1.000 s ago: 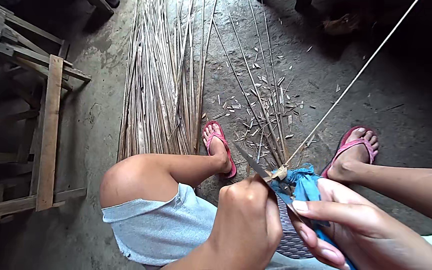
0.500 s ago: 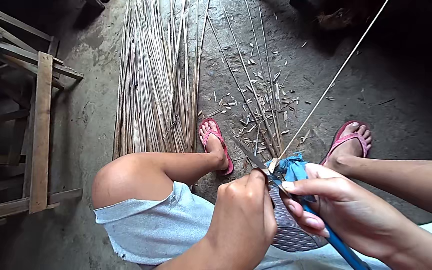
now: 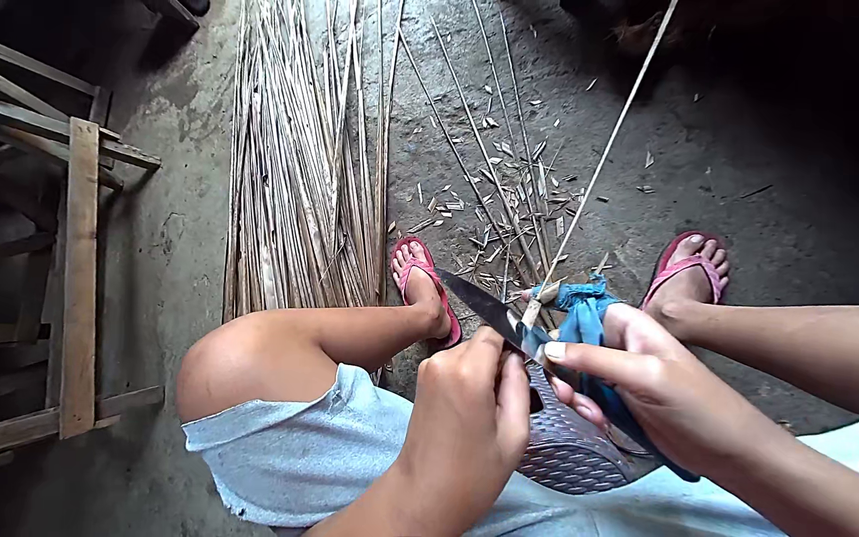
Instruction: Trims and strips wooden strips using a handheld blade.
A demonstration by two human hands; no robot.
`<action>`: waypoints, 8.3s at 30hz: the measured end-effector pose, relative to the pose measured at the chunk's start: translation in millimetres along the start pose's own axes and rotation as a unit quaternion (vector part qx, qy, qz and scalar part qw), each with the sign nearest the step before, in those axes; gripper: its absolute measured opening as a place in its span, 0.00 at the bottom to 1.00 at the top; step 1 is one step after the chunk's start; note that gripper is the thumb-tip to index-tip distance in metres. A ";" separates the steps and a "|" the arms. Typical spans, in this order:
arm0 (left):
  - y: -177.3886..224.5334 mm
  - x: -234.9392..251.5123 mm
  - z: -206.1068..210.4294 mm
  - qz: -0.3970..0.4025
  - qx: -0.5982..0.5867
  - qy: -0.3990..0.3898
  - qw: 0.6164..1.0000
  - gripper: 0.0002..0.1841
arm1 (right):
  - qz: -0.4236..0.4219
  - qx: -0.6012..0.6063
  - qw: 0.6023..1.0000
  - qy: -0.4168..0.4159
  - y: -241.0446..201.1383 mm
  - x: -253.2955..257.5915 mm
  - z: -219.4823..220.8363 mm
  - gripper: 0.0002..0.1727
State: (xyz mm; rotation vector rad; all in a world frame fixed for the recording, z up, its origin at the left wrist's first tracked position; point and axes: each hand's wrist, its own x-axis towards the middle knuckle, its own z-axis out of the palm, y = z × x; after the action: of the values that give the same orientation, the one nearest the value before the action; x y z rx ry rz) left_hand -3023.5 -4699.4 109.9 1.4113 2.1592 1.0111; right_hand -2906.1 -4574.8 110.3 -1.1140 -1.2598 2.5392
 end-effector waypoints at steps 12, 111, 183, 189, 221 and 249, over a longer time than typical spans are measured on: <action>0.3 -4.4 -6.2 -0.045 -0.042 -0.028 0.998 0.14 | -0.027 0.036 0.998 -0.032 -15.7 -17.2 -9.4 0.10; 5.4 -13.3 12.4 -0.007 0.124 -0.059 0.991 0.10 | -0.043 -0.040 0.991 0.120 24.7 -9.5 1.4 0.08; -2.0 -10.0 -1.9 -0.107 0.046 -0.104 0.988 0.14 | 0.163 0.140 0.972 -0.093 19.5 -13.5 4.2 0.13; -1.3 -12.1 -4.0 -0.103 0.048 -0.109 0.988 0.14 | 0.163 0.115 0.976 -0.091 22.0 -14.3 5.3 0.14; 0.6 -13.1 6.9 -0.119 0.022 -0.164 0.979 0.11 | 0.037 -0.173 0.975 0.132 31.8 -0.9 5.5 0.05; -1.9 -7.9 -9.3 -0.157 -0.083 -0.163 0.971 0.17 | 0.140 0.079 0.983 -0.084 22.3 -22.1 -7.0 0.10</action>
State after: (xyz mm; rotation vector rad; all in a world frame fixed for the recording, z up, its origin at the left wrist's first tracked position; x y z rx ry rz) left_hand -3027.3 -4710.4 114.2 1.0332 1.9268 0.7610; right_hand -2880.5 -4593.2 104.0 -1.1351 -0.9697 2.9343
